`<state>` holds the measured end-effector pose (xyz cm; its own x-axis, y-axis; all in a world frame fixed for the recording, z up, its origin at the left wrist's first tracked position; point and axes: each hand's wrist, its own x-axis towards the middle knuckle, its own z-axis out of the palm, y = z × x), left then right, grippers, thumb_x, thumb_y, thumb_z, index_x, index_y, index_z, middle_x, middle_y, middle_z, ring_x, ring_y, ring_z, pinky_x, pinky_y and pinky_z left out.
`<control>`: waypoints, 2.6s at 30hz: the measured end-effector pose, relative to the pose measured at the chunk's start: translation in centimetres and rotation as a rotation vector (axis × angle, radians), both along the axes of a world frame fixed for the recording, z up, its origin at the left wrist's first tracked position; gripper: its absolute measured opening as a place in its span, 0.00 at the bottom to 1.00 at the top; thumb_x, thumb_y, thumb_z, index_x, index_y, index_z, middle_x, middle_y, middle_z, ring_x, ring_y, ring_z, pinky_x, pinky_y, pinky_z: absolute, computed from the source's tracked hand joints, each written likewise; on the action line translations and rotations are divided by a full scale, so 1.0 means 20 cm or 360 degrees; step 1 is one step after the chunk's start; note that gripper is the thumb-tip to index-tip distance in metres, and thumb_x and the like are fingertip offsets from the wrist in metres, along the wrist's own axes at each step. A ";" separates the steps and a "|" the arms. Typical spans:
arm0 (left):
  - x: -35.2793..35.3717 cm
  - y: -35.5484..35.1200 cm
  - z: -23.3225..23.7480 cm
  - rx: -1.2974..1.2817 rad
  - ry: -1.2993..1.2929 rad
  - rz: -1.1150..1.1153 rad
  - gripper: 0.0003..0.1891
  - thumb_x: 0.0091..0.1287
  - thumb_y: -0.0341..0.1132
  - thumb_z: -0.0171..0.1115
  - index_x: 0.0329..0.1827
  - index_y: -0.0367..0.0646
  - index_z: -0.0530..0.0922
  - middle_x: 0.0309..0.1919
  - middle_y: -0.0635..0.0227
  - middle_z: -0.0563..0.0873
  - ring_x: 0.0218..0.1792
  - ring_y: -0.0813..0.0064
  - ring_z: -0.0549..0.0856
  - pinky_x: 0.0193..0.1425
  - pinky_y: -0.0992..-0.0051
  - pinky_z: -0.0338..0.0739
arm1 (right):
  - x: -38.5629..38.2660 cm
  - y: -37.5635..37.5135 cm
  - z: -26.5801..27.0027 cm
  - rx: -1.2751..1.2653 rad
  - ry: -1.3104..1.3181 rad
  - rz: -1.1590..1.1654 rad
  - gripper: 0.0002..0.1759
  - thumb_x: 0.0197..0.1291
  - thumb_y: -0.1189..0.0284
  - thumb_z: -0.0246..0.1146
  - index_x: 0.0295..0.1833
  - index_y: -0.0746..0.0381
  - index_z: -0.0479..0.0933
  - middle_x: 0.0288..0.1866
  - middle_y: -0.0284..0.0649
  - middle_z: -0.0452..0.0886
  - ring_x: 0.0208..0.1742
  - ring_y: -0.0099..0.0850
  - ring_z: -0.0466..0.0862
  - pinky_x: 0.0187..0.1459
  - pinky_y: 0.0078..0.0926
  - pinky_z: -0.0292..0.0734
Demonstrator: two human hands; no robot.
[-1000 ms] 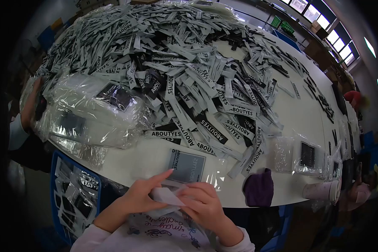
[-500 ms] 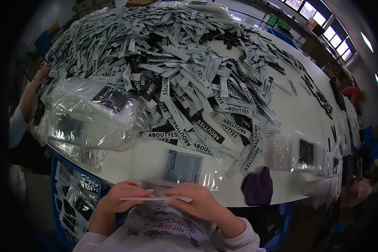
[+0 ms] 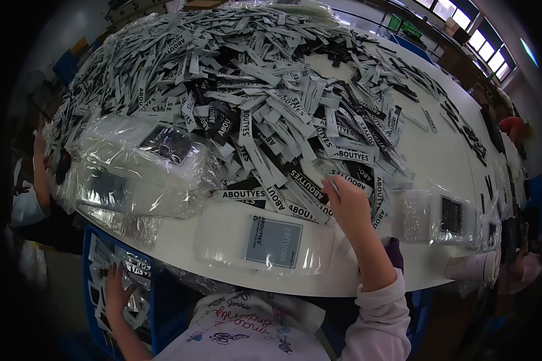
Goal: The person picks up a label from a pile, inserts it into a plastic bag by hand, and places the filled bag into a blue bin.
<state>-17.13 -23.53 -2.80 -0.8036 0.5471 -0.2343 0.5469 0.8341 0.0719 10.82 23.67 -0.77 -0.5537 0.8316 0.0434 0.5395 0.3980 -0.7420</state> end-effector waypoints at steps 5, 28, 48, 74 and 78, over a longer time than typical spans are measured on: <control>0.33 0.72 0.18 0.0968 -0.0419 -0.0942 0.16 0.52 0.28 0.63 0.46 0.41 0.77 0.36 0.60 0.81 0.39 0.61 0.80 0.43 0.68 0.75 | -0.25 0.04 -0.14 0.0728 -0.0555 0.0318 0.18 0.50 0.61 0.63 0.42 0.60 0.75 0.41 0.39 0.76 0.41 0.38 0.78 0.38 0.33 0.75; 0.70 1.23 -0.01 0.1113 -0.0379 -0.1973 0.16 0.59 0.31 0.54 0.50 0.41 0.74 0.53 0.62 0.77 0.57 0.67 0.74 0.59 0.69 0.69 | 0.38 -0.75 -0.16 0.0589 0.1337 -0.0607 0.20 0.66 0.54 0.45 0.36 0.62 0.62 0.22 0.37 0.67 0.20 0.25 0.69 0.28 0.24 0.72; 0.76 1.13 0.14 0.1569 -0.0419 -0.1636 0.45 0.43 0.52 0.67 0.66 0.50 0.58 0.63 0.48 0.62 0.57 0.50 0.69 0.56 0.54 0.63 | 0.14 -0.95 0.16 -0.0516 0.0643 0.0418 0.12 0.49 0.80 0.65 0.41 0.66 0.77 0.31 0.42 0.80 0.31 0.27 0.80 0.36 0.20 0.74; 0.72 1.04 0.08 0.1288 -0.0529 -0.1392 0.48 0.39 0.51 0.68 0.64 0.39 0.60 0.58 0.60 0.66 0.52 0.64 0.69 0.53 0.65 0.58 | 0.04 -0.85 0.18 -0.0264 0.2478 -0.0135 0.11 0.66 0.64 0.47 0.37 0.60 0.61 0.29 0.40 0.72 0.25 0.33 0.77 0.34 0.36 0.77; 0.71 1.08 0.04 0.1358 -0.0405 -0.1418 0.52 0.36 0.53 0.70 0.64 0.35 0.58 0.57 0.58 0.67 0.52 0.61 0.69 0.53 0.65 0.58 | 0.05 -0.84 0.16 -0.0364 0.1118 0.0624 0.15 0.66 0.68 0.44 0.52 0.66 0.62 0.50 0.47 0.74 0.49 0.43 0.76 0.59 0.47 0.60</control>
